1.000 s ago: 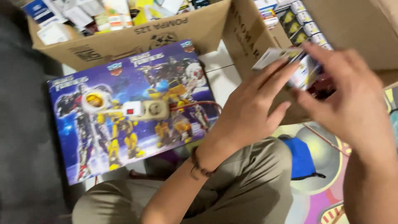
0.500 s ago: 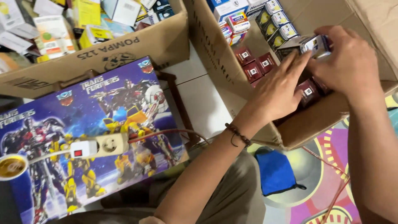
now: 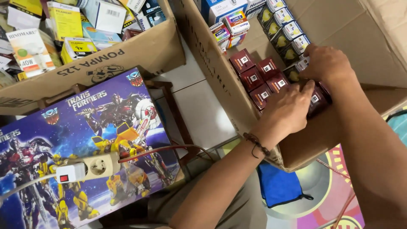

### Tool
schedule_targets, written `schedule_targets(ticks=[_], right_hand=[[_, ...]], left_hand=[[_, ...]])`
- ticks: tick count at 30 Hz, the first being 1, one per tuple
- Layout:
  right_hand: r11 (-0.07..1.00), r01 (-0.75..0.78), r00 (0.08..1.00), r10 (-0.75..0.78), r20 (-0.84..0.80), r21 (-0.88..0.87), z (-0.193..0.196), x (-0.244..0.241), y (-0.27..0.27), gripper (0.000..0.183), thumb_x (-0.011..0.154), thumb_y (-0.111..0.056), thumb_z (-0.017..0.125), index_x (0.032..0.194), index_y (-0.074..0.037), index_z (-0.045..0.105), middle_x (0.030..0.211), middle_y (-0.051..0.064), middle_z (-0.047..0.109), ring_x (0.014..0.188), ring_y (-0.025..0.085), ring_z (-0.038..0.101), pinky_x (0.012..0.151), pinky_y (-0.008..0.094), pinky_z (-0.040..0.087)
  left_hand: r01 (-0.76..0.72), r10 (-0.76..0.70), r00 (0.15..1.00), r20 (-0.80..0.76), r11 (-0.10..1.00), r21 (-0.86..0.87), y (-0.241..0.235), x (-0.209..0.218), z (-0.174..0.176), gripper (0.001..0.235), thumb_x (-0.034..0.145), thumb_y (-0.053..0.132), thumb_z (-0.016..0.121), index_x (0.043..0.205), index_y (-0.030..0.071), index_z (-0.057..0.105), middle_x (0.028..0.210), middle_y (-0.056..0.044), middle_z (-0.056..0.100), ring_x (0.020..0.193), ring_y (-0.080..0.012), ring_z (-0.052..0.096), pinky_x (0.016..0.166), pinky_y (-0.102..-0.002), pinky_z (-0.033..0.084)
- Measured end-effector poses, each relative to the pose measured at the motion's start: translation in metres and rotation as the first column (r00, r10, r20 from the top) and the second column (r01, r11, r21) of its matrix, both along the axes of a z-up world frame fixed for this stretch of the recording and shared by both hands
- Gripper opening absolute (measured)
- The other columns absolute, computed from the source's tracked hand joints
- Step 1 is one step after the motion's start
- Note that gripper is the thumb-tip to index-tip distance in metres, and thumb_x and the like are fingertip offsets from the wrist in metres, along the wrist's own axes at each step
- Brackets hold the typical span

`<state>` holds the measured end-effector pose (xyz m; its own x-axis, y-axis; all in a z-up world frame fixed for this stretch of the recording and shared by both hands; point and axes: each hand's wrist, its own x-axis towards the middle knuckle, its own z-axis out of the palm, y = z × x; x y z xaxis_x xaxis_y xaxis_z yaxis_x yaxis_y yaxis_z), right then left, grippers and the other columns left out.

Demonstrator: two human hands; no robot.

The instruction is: Testing light bulbs by screwing them into a socket and then packing them into individual boxes.

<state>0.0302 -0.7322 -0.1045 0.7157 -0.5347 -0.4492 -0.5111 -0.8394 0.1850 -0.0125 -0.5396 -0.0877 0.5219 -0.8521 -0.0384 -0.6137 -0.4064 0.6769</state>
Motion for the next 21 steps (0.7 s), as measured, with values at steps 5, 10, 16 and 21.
schedule_targets(ticks=[5, 10, 16, 21], right_hand=[[1.000, -0.014, 0.998, 0.016, -0.068, 0.021, -0.011, 0.008, 0.000, 0.065, 0.080, -0.023, 0.080, 0.141, -0.015, 0.059, 0.131, 0.018, 0.068, 0.115, 0.040, 0.069, 0.087, 0.053, 0.063], [0.998, -0.035, 0.987, 0.026, -0.160, -0.055, -0.037, 0.010, -0.006, 0.058, 0.089, -0.028, 0.070, 0.145, -0.024, 0.056, 0.128, 0.016, 0.069, 0.112, 0.042, 0.072, 0.082, 0.052, 0.065], [0.997, -0.072, 0.992, 0.068, -0.107, -0.029, -0.051, 0.011, -0.010, 0.060, 0.086, -0.025, 0.070, 0.143, -0.015, 0.055, 0.133, 0.020, 0.066, 0.115, 0.044, 0.070, 0.085, 0.055, 0.063], [0.997, -0.078, 0.990, 0.076, -0.119, -0.008, -0.050, 0.013, -0.009, 0.063, 0.085, -0.026, 0.073, 0.144, -0.015, 0.053, 0.133, 0.020, 0.065, 0.116, 0.042, 0.069, 0.086, 0.053, 0.063]], left_hand=[[-0.008, 0.009, 0.999, 0.038, 0.999, -0.039, -0.002, -0.002, -0.007, 0.066, 0.080, -0.002, 0.061, 0.144, 0.005, 0.045, 0.117, -0.021, 0.066, 0.108, -0.0406, 0.064, 0.071, -0.052, 0.059], [0.028, -0.025, 0.997, -0.075, 0.999, 0.032, -0.006, -0.001, -0.013, 0.078, 0.082, -0.002, 0.058, 0.156, 0.005, 0.034, 0.128, -0.024, 0.060, 0.120, -0.0436, 0.057, 0.081, -0.055, 0.057], [0.076, -0.067, 0.996, -0.067, 0.987, 0.140, -0.007, 0.000, -0.013, 0.083, 0.084, 0.003, 0.062, 0.160, 0.009, 0.028, 0.137, -0.020, 0.058, 0.123, -0.0419, 0.056, 0.089, -0.053, 0.053], [0.054, -0.045, 0.996, -0.076, 0.992, 0.117, -0.002, -0.002, -0.008, 0.082, 0.084, 0.003, 0.063, 0.159, 0.009, 0.029, 0.139, -0.022, 0.057, 0.130, -0.0440, 0.053, 0.090, -0.056, 0.054]])
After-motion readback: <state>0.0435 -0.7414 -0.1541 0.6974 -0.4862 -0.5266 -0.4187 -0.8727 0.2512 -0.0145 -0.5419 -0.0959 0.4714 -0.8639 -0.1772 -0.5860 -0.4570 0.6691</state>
